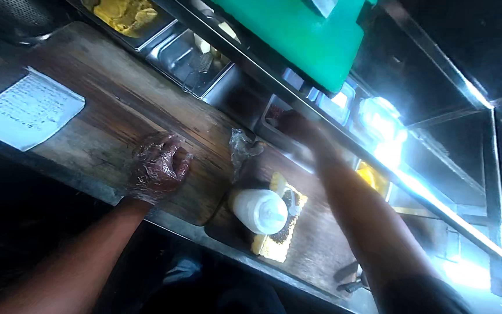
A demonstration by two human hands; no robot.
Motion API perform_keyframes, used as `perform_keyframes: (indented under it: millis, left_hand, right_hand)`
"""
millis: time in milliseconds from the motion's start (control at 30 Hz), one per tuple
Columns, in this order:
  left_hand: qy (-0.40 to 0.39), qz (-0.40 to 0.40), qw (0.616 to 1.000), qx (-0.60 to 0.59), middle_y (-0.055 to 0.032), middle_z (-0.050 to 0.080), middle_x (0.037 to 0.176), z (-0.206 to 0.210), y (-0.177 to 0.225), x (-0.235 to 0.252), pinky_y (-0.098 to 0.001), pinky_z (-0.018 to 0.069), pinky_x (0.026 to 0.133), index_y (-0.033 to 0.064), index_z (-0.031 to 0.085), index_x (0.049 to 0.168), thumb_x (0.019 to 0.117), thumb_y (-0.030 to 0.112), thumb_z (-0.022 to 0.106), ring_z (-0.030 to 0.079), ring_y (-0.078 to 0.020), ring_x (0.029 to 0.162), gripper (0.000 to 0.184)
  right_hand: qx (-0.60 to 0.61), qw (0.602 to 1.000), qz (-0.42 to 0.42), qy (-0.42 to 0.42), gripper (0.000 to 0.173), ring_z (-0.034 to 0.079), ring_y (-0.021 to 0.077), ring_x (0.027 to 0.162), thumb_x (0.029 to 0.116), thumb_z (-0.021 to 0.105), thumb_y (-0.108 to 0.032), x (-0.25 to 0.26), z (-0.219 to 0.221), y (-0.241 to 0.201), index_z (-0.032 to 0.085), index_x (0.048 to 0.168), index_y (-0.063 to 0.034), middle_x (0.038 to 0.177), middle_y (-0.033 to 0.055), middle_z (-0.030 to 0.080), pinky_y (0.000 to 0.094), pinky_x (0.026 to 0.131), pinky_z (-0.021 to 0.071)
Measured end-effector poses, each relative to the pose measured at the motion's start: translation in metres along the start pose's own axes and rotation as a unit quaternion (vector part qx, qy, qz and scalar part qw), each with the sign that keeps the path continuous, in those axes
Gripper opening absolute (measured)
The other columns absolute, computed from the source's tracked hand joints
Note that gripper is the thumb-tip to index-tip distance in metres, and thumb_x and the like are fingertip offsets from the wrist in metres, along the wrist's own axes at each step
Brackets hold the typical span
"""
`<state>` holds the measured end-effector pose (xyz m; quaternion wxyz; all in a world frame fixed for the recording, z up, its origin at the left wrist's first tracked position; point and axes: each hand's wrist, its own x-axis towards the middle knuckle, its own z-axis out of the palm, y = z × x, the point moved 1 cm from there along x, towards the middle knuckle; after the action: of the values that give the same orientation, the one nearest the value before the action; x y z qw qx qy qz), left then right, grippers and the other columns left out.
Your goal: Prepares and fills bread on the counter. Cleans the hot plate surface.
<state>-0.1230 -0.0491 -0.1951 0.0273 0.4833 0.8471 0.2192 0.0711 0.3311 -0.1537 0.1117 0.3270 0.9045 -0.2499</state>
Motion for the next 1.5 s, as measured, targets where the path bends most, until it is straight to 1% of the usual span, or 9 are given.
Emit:
perform_keyframes:
  millis: [133,300,433,700,833,967,1100,1300,1500]
  left_hand:
    - [0.000,0.004,1.000,0.014,-0.0102,0.055,0.150,0.001,0.000,0.000,-0.0514,0.0327,0.121,0.0106,0.064,0.137,0.1001,0.052,0.051,0.046,-0.0308,0.144,0.057]
    - [0.016,0.011,1.000,0.020,-0.0113,0.056,0.149,0.005,-0.003,-0.002,-0.0517,0.0353,0.119,0.0092,0.064,0.136,0.0994,0.053,0.050,0.048,-0.0318,0.142,0.059]
    - [0.001,0.006,1.000,0.015,-0.0118,0.054,0.150,0.005,-0.003,-0.002,-0.0497,0.0333,0.121,0.0089,0.061,0.139,0.1007,0.052,0.048,0.046,-0.0313,0.144,0.059]
    - [-0.018,0.005,1.000,0.009,-0.0134,0.054,0.150,0.000,0.000,0.000,-0.0542,0.0331,0.120,0.0082,0.060,0.138,0.1016,0.050,0.048,0.046,-0.0338,0.143,0.057]
    - [-0.014,-0.001,1.000,0.013,-0.0132,0.054,0.150,0.002,0.000,0.000,-0.0565,0.0337,0.119,0.0077,0.061,0.138,0.1014,0.051,0.047,0.047,-0.0349,0.142,0.058]
    - [-0.011,0.005,1.000,0.021,-0.0140,0.054,0.150,0.002,0.000,0.001,-0.0563,0.0343,0.118,0.0073,0.061,0.138,0.1013,0.050,0.046,0.047,-0.0349,0.142,0.058]
    - [-0.013,0.007,0.999,0.028,-0.0110,0.055,0.150,0.001,0.000,0.001,-0.0525,0.0347,0.119,0.0090,0.061,0.138,0.1013,0.051,0.046,0.047,-0.0320,0.143,0.058]
    - [-0.013,0.008,0.999,0.040,-0.0114,0.055,0.150,0.002,-0.001,0.001,-0.0509,0.0334,0.120,0.0094,0.061,0.138,0.1016,0.051,0.046,0.046,-0.0318,0.143,0.057]
    - [-0.010,0.010,0.999,0.039,-0.0105,0.055,0.150,0.001,0.002,0.001,-0.0516,0.0350,0.119,0.0105,0.060,0.138,0.1021,0.051,0.046,0.048,-0.0309,0.142,0.056]
  right_hand:
    - [0.098,0.993,0.046,0.047,0.024,0.071,0.0208,0.095,0.0958,0.072,-0.025,-0.023,-0.008,0.006,0.074,0.109,-0.0050,0.103,0.0120,0.075,0.0427,0.090,0.0578]
    - [0.440,0.879,0.132,0.125,0.021,0.067,0.0099,0.075,0.1011,0.065,-0.020,-0.055,-0.005,0.011,0.069,0.110,-0.0013,0.090,0.0066,0.071,0.0289,0.071,0.0592]
    - [0.521,0.835,0.119,0.132,0.008,0.051,0.0027,0.051,0.0997,0.062,-0.008,-0.107,-0.022,-0.017,0.067,0.098,-0.0031,0.068,-0.0013,0.061,0.0186,0.047,0.0455]
    - [0.406,0.883,0.198,0.128,0.012,0.054,0.0127,0.054,0.0969,0.065,-0.015,-0.278,0.018,-0.049,0.073,0.099,-0.0062,0.071,0.0048,0.064,0.0312,0.050,0.0473]
    - [0.184,0.955,0.065,0.224,0.013,0.067,0.0066,0.071,0.0944,0.065,-0.013,-0.340,0.084,-0.050,0.076,0.100,-0.0091,0.088,-0.0005,0.071,0.0264,0.064,0.0606]
    - [0.044,0.936,-0.060,0.345,0.015,0.067,0.0108,0.069,0.0928,0.063,-0.008,-0.352,0.106,-0.049,0.074,0.101,-0.0019,0.092,0.0090,0.071,0.0236,0.064,0.0598]
    - [0.247,0.930,0.177,0.208,0.012,0.070,0.0085,0.076,0.0945,0.069,-0.010,-0.330,0.083,-0.048,0.077,0.103,-0.0097,0.092,0.0008,0.073,0.0294,0.070,0.0616]
    - [0.577,0.733,0.349,0.095,0.007,0.047,0.0089,0.046,0.0926,0.067,-0.001,-0.339,0.112,-0.058,0.071,0.089,0.0033,0.062,0.0072,0.060,0.0236,0.045,0.0411]
    - [0.529,0.777,0.303,0.155,0.008,0.055,0.0101,0.052,0.0909,0.070,-0.006,-0.360,0.131,-0.078,0.075,0.090,-0.0008,0.068,0.0052,0.066,0.0266,0.049,0.0469]
